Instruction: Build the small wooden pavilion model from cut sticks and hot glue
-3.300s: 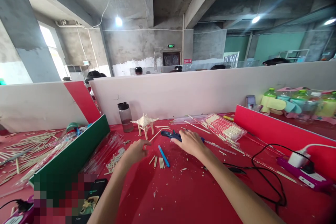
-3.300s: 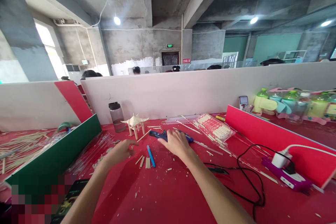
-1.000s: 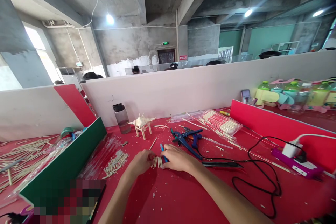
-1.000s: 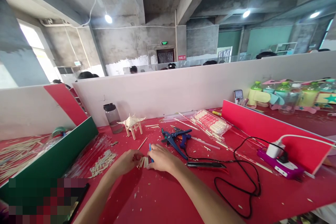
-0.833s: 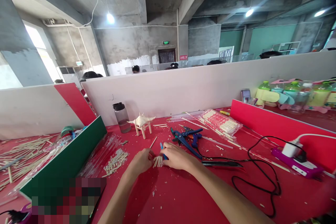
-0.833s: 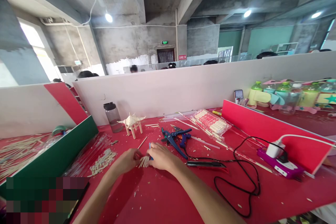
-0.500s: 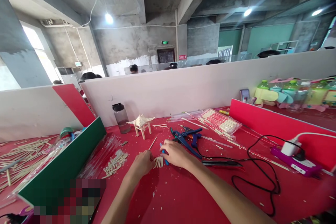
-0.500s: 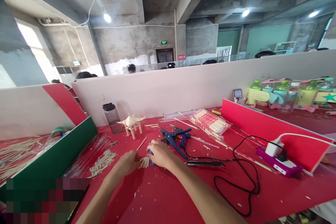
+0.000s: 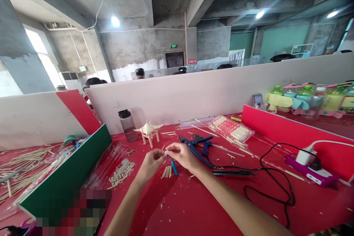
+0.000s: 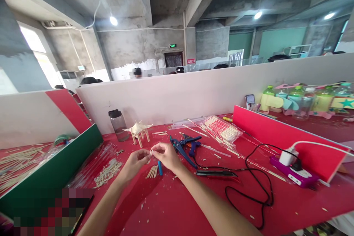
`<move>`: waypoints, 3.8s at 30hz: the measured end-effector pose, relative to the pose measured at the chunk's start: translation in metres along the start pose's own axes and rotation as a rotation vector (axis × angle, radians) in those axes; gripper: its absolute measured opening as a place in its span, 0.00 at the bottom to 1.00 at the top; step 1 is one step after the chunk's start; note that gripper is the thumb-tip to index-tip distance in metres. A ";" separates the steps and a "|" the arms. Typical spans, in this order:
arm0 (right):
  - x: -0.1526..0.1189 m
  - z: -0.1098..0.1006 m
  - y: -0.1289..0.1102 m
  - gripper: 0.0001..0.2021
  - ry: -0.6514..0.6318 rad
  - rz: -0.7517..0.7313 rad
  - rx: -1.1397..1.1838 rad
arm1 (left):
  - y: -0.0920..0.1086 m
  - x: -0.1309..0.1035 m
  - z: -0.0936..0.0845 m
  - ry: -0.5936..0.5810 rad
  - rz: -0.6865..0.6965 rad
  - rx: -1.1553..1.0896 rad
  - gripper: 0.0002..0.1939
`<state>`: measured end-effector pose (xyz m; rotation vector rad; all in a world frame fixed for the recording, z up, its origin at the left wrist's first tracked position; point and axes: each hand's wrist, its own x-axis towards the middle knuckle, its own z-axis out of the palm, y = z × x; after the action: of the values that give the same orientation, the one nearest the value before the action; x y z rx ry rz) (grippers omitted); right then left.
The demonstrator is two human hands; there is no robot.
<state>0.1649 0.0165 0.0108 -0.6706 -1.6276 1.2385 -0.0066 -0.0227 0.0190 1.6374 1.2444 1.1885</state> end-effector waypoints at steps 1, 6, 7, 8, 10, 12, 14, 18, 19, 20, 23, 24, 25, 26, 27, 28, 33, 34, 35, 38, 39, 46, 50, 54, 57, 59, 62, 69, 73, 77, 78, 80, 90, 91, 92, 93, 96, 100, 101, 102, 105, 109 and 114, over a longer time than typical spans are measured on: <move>0.000 0.001 0.000 0.14 0.014 0.022 0.040 | 0.002 -0.001 0.002 0.020 0.002 -0.031 0.17; -0.002 0.002 -0.002 0.20 0.052 0.114 0.195 | 0.007 -0.005 0.007 0.062 0.030 -0.035 0.16; -0.003 0.002 -0.003 0.21 0.049 0.135 0.218 | 0.007 -0.005 0.007 0.056 0.031 -0.020 0.16; -0.003 0.002 -0.003 0.21 0.041 0.158 0.237 | 0.006 -0.005 0.008 0.052 0.033 -0.002 0.15; -0.002 0.001 -0.004 0.22 0.026 0.197 0.261 | 0.005 -0.005 0.008 0.054 0.042 0.045 0.14; -0.002 0.000 -0.003 0.22 0.025 0.214 0.273 | 0.003 -0.005 0.009 0.064 0.060 0.111 0.13; -0.001 -0.001 -0.001 0.22 0.043 0.202 0.266 | 0.003 -0.007 0.009 0.068 0.104 0.178 0.12; 0.000 -0.005 0.002 0.20 0.050 0.148 0.236 | 0.006 -0.013 0.006 -0.002 0.273 0.317 0.21; 0.000 -0.006 0.002 0.20 0.042 0.139 0.239 | 0.007 -0.014 0.005 -0.022 0.300 0.353 0.24; 0.000 -0.007 0.002 0.19 0.035 0.135 0.242 | 0.007 -0.014 0.005 -0.032 0.312 0.385 0.26; 0.000 -0.008 0.000 0.19 0.024 0.122 0.230 | 0.006 -0.015 0.002 -0.020 0.302 0.424 0.27; 0.000 -0.008 -0.001 0.19 0.023 0.116 0.226 | 0.006 -0.015 0.001 -0.013 0.296 0.429 0.27; 0.000 -0.008 -0.001 0.20 0.022 0.109 0.224 | 0.006 -0.014 0.001 -0.007 0.291 0.435 0.27; 0.000 -0.008 -0.001 0.20 0.023 0.104 0.221 | 0.005 -0.014 0.000 -0.004 0.286 0.444 0.27; 0.000 -0.008 -0.001 0.20 0.024 0.104 0.221 | 0.005 -0.014 0.000 -0.002 0.283 0.454 0.27; 0.000 -0.008 -0.001 0.21 0.024 0.113 0.224 | 0.006 -0.014 -0.001 0.002 0.281 0.464 0.27; -0.001 -0.007 -0.002 0.24 0.031 0.158 0.305 | 0.006 -0.015 -0.001 0.013 0.282 0.489 0.30; -0.001 -0.007 -0.003 0.24 0.038 0.158 0.313 | 0.005 -0.016 -0.001 0.015 0.282 0.492 0.30; -0.002 -0.007 -0.004 0.24 0.044 0.160 0.315 | 0.005 -0.016 -0.001 0.014 0.283 0.499 0.31; -0.002 -0.007 -0.008 0.25 0.051 0.173 0.325 | 0.005 -0.016 -0.002 0.001 0.290 0.528 0.31; -0.002 -0.006 -0.009 0.25 0.048 0.175 0.328 | 0.004 -0.016 -0.002 -0.007 0.298 0.536 0.31; -0.003 -0.005 -0.015 0.25 0.042 0.169 0.306 | 0.004 -0.016 -0.001 -0.007 0.362 0.561 0.27; -0.003 -0.005 -0.016 0.25 0.029 0.173 0.309 | 0.006 -0.017 -0.001 0.005 0.327 0.591 0.26; -0.003 -0.006 -0.014 0.24 0.019 0.170 0.305 | 0.007 -0.017 -0.002 0.011 0.320 0.602 0.24; -0.002 -0.007 -0.013 0.24 0.014 0.177 0.306 | 0.006 -0.017 -0.002 0.010 0.326 0.595 0.24; -0.002 -0.007 -0.012 0.24 0.008 0.179 0.308 | 0.005 -0.017 -0.002 0.019 0.335 0.595 0.24; -0.003 -0.007 -0.011 0.24 -0.008 0.192 0.309 | 0.004 -0.017 -0.002 0.036 0.346 0.602 0.24; -0.003 -0.007 -0.009 0.24 -0.038 0.178 0.294 | 0.006 -0.017 -0.002 0.021 0.352 0.618 0.22; -0.004 -0.007 -0.011 0.24 -0.034 0.169 0.284 | 0.010 -0.017 -0.001 0.010 0.346 0.616 0.22; -0.002 -0.009 -0.006 0.24 -0.079 0.186 0.230 | 0.013 -0.017 -0.008 -0.046 0.329 0.614 0.23; -0.002 -0.010 -0.004 0.23 -0.102 0.181 0.172 | 0.013 -0.016 -0.012 -0.068 0.318 0.610 0.22; -0.002 -0.012 0.001 0.20 -0.158 0.136 -0.029 | 0.012 -0.016 -0.020 -0.125 0.285 0.601 0.22; -0.012 -0.013 0.000 0.19 -0.298 -0.012 -0.832 | -0.009 -0.012 -0.039 -0.390 0.134 0.563 0.26; -0.012 -0.014 -0.001 0.20 -0.305 -0.012 -0.849 | -0.011 -0.012 -0.039 -0.397 0.119 0.563 0.26; -0.012 -0.015 -0.003 0.20 -0.311 -0.013 -0.863 | -0.013 -0.011 -0.039 -0.403 0.105 0.564 0.26; -0.012 -0.016 -0.004 0.21 -0.317 -0.013 -0.874 | -0.014 -0.011 -0.039 -0.409 0.094 0.566 0.26; -0.012 -0.017 -0.006 0.21 -0.330 -0.019 -0.904 | -0.013 -0.010 -0.039 -0.418 0.068 0.565 0.26; -0.015 -0.014 -0.009 0.20 -0.349 -0.067 -0.941 | -0.007 -0.012 -0.037 -0.424 0.050 0.561 0.27; -0.016 -0.012 -0.009 0.20 -0.361 -0.073 -0.949 | -0.005 -0.012 -0.037 -0.425 0.045 0.567 0.27; -0.017 -0.011 -0.009 0.20 -0.373 -0.073 -0.956 | -0.004 -0.013 -0.037 -0.428 0.040 0.567 0.27; -0.019 -0.008 -0.009 0.20 -0.404 -0.062 -0.973 | -0.003 -0.014 -0.038 -0.448 0.044 0.526 0.27; -0.020 -0.008 -0.010 0.20 -0.423 -0.049 -0.989 | -0.005 -0.014 -0.041 -0.474 0.045 0.478 0.28; -0.023 -0.006 -0.016 0.21 -0.433 -0.055 -1.000 | -0.006 -0.014 -0.042 -0.468 0.044 0.528 0.29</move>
<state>0.1817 -0.0056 0.0177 -0.9722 -2.6251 0.4611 -0.0494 -0.0338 0.0221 2.1730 1.2730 0.4577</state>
